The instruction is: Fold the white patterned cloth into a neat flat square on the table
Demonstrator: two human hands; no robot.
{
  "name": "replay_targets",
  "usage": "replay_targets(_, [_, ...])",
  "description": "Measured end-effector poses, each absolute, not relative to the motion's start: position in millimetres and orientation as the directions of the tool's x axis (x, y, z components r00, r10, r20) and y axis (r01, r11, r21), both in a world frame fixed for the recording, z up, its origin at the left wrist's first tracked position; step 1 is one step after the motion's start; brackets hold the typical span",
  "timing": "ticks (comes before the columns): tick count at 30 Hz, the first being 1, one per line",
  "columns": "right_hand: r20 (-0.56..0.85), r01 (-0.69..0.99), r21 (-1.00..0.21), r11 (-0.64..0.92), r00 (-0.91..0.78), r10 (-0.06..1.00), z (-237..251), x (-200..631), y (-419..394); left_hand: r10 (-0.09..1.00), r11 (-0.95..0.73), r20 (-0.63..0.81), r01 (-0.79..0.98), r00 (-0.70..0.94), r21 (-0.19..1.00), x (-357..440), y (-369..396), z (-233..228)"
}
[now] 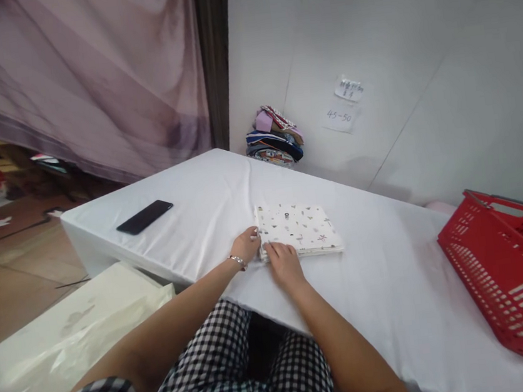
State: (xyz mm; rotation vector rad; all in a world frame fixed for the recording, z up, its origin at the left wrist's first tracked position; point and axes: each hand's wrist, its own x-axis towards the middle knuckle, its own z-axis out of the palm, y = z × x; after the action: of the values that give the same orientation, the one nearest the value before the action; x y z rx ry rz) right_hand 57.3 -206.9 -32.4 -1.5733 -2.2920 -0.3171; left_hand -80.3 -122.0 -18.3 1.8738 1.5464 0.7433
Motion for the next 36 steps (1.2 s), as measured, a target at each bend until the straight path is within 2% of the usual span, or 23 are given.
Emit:
replay_targets(5, [0.385, 0.934, 0.048, 0.355, -0.345, 0.856, -30, 65, -202, 0.987, -0.098, -0.017, 0.682, 0.160, 0.724, -72, -133, -7])
replay_targets(10, [0.491, 0.909, -0.052, 0.413, -0.336, 0.804, -33, 103, -226, 0.952, -0.127, -0.050, 0.540, 0.301, 0.832, -82, -140, -13])
replay_targets(14, [0.542, 0.891, -0.103, 0.442, -0.323, 0.776, -42, 129, -250, 0.980, -0.181, 0.087, 0.633, 0.178, 0.753, -98, -126, -19])
replay_targets(17, [0.555, 0.896, -0.121, 0.428, -0.296, 0.777, -46, 132, -258, 0.977, -0.212, 0.133, 0.683, 0.168, 0.699, -101, -106, -21])
replay_targets(23, [0.544, 0.900, -0.151, 0.410, -0.271, 0.794, -45, 126, -257, 0.963, -0.251, 0.102, 0.690, 0.250, 0.679, -88, -78, -31])
replay_targets(32, [0.445, 0.912, -0.131, 0.389, -0.296, 0.845, -42, 120, -261, 0.955, -0.285, 0.114, 0.737, 0.275, 0.612, -85, -61, -40])
replay_targets(36, [0.464, 0.926, -0.117, 0.359, -0.268, 0.844, -44, 116, -258, 0.951, -0.295, 0.119, 0.728, 0.284, 0.619, -83, -60, -32])
